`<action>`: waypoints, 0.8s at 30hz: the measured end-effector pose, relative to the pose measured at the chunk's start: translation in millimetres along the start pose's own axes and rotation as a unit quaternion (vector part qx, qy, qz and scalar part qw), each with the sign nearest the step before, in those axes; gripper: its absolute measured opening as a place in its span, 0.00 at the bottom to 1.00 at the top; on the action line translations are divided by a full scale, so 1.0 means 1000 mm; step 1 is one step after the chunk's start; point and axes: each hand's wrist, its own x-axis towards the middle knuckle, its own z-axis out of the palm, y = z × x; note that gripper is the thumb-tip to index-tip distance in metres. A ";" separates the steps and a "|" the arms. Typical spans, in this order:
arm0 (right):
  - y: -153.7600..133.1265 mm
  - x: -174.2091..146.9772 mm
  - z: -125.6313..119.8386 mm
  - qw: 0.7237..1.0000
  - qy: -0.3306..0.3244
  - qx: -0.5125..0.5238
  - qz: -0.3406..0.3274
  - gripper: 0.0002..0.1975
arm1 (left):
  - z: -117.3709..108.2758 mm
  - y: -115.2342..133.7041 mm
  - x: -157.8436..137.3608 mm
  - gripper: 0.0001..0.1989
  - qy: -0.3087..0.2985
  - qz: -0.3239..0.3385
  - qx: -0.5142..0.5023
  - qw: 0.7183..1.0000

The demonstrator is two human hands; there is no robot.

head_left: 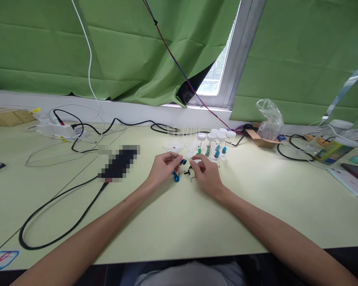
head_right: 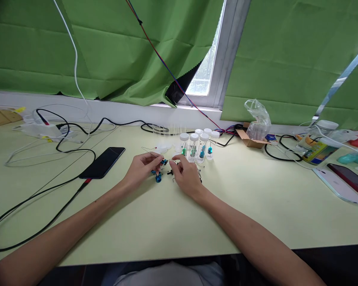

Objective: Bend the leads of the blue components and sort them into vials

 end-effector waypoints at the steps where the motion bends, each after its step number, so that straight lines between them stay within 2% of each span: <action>1: 0.000 0.000 0.000 1.000 0.004 -0.013 -0.008 0.11 | -0.001 0.000 0.000 0.17 0.012 0.017 0.041 0.999; 5: 0.002 0.001 0.000 0.998 0.012 -0.046 -0.036 0.09 | -0.002 -0.003 0.001 0.14 0.015 0.063 0.183 0.981; 12: -0.001 0.001 -0.002 0.996 0.026 -0.072 -0.055 0.08 | 0.000 -0.006 -0.002 0.12 -0.055 0.149 0.347 0.924; 17: -0.001 0.003 -0.005 0.995 0.050 -0.063 -0.058 0.09 | 0.001 -0.007 -0.005 0.11 -0.109 0.189 0.384 0.897; 24: -0.001 0.004 -0.007 0.995 0.052 -0.066 -0.047 0.10 | 0.000 -0.010 -0.006 0.11 -0.150 0.183 0.391 0.890</action>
